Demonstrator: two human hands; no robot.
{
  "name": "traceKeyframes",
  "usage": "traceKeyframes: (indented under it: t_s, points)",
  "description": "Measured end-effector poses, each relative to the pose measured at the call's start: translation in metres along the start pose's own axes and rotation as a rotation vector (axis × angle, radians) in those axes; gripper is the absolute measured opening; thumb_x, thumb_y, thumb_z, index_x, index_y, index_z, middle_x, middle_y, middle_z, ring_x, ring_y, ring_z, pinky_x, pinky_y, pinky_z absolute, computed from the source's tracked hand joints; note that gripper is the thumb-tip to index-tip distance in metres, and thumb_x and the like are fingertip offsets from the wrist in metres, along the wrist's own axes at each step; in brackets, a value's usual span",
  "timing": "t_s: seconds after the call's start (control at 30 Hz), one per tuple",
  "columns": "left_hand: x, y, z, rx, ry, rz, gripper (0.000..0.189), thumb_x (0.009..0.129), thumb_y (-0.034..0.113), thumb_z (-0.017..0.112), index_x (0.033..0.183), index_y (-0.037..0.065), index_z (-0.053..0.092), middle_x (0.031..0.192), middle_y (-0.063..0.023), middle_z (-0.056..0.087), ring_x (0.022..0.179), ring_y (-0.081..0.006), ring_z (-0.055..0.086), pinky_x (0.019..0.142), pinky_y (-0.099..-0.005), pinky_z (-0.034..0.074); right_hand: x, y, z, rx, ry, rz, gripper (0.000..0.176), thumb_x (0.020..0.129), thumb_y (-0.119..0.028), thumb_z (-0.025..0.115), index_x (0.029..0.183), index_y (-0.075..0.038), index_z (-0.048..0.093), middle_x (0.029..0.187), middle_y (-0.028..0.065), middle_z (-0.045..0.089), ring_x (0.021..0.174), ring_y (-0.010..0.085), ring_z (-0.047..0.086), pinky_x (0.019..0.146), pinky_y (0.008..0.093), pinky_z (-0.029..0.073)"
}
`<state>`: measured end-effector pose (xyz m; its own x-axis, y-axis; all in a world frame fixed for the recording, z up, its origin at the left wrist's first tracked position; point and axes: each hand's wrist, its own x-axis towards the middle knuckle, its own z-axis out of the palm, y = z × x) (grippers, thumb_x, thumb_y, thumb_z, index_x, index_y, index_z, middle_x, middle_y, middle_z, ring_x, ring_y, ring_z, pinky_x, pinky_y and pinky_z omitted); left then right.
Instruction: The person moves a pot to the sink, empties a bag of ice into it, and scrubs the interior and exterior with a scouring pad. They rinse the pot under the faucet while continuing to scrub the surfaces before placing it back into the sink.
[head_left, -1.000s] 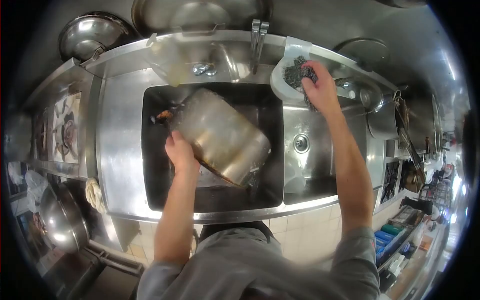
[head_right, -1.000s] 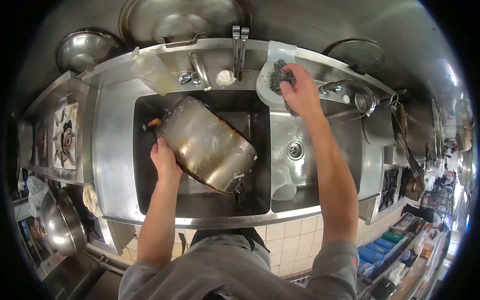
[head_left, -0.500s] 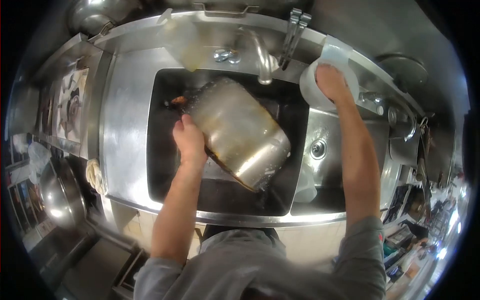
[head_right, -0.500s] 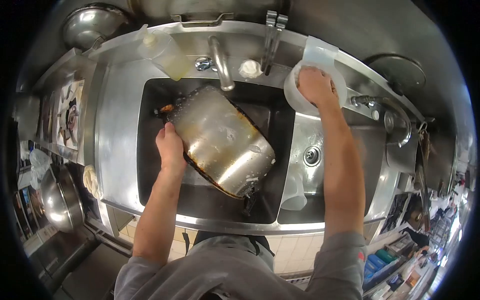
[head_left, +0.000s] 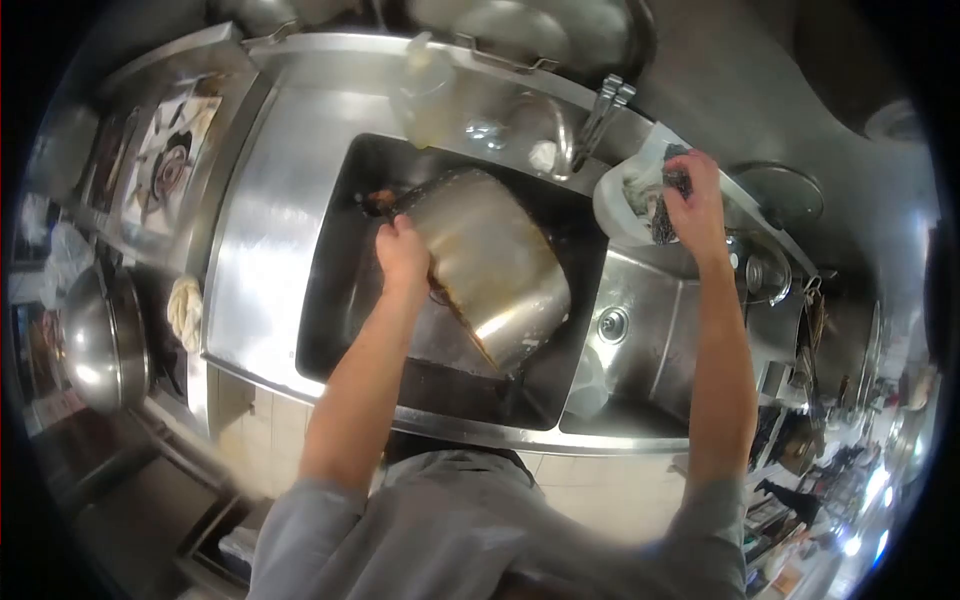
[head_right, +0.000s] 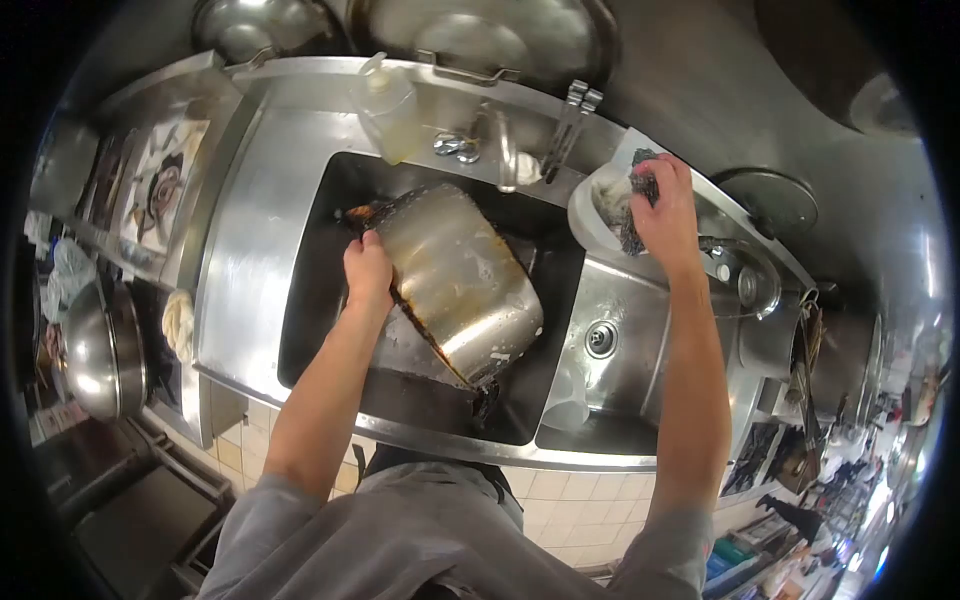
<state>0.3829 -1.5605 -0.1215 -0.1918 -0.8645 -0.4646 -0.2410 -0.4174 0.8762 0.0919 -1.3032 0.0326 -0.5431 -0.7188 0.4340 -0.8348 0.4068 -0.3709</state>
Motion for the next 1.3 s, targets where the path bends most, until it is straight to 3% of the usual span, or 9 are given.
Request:
traceKeyframes:
  t_s: [0.1, 0.2, 0.3, 0.47, 0.67, 0.77, 0.93, 1.17, 1.3]
  points:
    - [0.001, 0.013, -0.002, -0.166, -0.089, -0.165, 0.033, 0.105, 0.026, 0.05, 0.114, -0.006, 0.054, 0.104, -0.0177, 0.063, 0.092, -0.0251, 0.061, 0.08, -0.042, 0.051, -0.022, -0.078, 0.017, 0.187, 0.048, 0.008, 0.038, 0.077, 0.002, 0.066, 0.114, -0.009, 0.062, 0.127, 0.0216, 0.053, 0.123, 0.0422, 0.052, 0.107, 0.0428, 0.044]
    - [0.002, 0.022, -0.005, -0.256, -0.162, -0.213, 0.038, 0.105, 0.025, 0.05, 0.126, -0.006, 0.05, 0.111, -0.0191, 0.063, 0.097, -0.026, 0.063, 0.079, -0.0426, 0.053, -0.059, -0.141, 0.056, 0.233, -0.145, 0.022, 0.037, 0.077, -0.002, 0.071, 0.112, -0.01, 0.063, 0.127, 0.0222, 0.052, 0.124, 0.0413, 0.052, 0.107, 0.0442, 0.043]
    - [0.013, 0.017, -0.006, -0.358, -0.183, -0.232, 0.041, 0.104, 0.025, 0.051, 0.13, -0.006, 0.048, 0.116, -0.0203, 0.061, 0.104, -0.028, 0.063, 0.082, -0.0422, 0.054, -0.108, -0.167, 0.112, 0.347, -0.247, 0.049, 0.041, 0.075, -0.005, 0.077, 0.113, -0.008, 0.063, 0.126, 0.0225, 0.052, 0.122, 0.0414, 0.053, 0.105, 0.0462, 0.043]
    - [0.027, 0.004, -0.006, -0.374, -0.219, -0.323, 0.044, 0.102, 0.026, 0.054, 0.129, -0.008, 0.048, 0.122, -0.0223, 0.059, 0.11, -0.0288, 0.059, 0.085, -0.0429, 0.051, -0.152, -0.195, 0.124, 0.234, -0.237, 0.105, 0.04, 0.073, -0.003, 0.075, 0.111, -0.008, 0.062, 0.125, 0.0222, 0.053, 0.117, 0.0415, 0.053, 0.101, 0.0489, 0.044]
    - [0.007, 0.021, -0.005, -0.517, -0.166, -0.285, 0.029, 0.101, 0.02, 0.054, 0.114, -0.005, 0.05, 0.101, -0.0153, 0.06, 0.089, -0.0221, 0.059, 0.074, -0.041, 0.051, -0.018, -0.199, 0.198, 0.221, -0.234, -0.118, 0.032, 0.074, -0.004, 0.067, 0.105, -0.011, 0.063, 0.116, 0.0175, 0.06, 0.114, 0.041, 0.056, 0.094, 0.0524, 0.043]
    - [0.015, 0.033, -0.017, -0.602, -0.173, -0.396, 0.024, 0.1, 0.017, 0.054, 0.112, -0.003, 0.051, 0.097, -0.013, 0.06, 0.085, -0.0209, 0.059, 0.07, -0.0399, 0.051, -0.039, -0.25, 0.197, 0.236, -0.224, -0.106, 0.031, 0.074, -0.005, 0.067, 0.104, -0.011, 0.063, 0.115, 0.0196, 0.06, 0.113, 0.0422, 0.056, 0.093, 0.0522, 0.044]
    - [0.047, 0.003, -0.008, -0.647, -0.235, -0.399, 0.023, 0.097, 0.015, 0.055, 0.11, -0.004, 0.054, 0.095, -0.0115, 0.06, 0.084, -0.0202, 0.057, 0.072, -0.0374, 0.05, -0.048, -0.213, 0.178, 0.155, -0.283, -0.066, 0.027, 0.075, -0.003, 0.063, 0.102, -0.009, 0.062, 0.108, 0.0196, 0.06, 0.104, 0.0421, 0.057, 0.089, 0.0505, 0.047]
    - [0.095, -0.02, -0.015, -0.723, -0.181, -0.483, 0.014, 0.09, 0.005, 0.053, 0.1, -0.003, 0.057, 0.093, -0.0133, 0.06, 0.077, -0.022, 0.058, 0.068, -0.0415, 0.051, 0.022, -0.253, 0.272, 0.281, -0.294, -0.209, 0.021, 0.075, -0.004, 0.064, 0.095, -0.009, 0.06, 0.096, 0.0134, 0.06, 0.095, 0.0386, 0.059, 0.081, 0.0485, 0.049]
    - [0.093, -0.026, -0.011, -0.846, -0.157, -0.605, 0.016, 0.087, 0.0, 0.052, 0.102, -0.005, 0.058, 0.095, -0.0129, 0.061, 0.083, -0.0253, 0.06, 0.074, -0.0424, 0.052, 0.004, -0.256, 0.23, 0.193, -0.411, -0.101, 0.023, 0.074, -0.003, 0.064, 0.095, -0.009, 0.06, 0.093, 0.0139, 0.061, 0.095, 0.0386, 0.059, 0.081, 0.0478, 0.049]
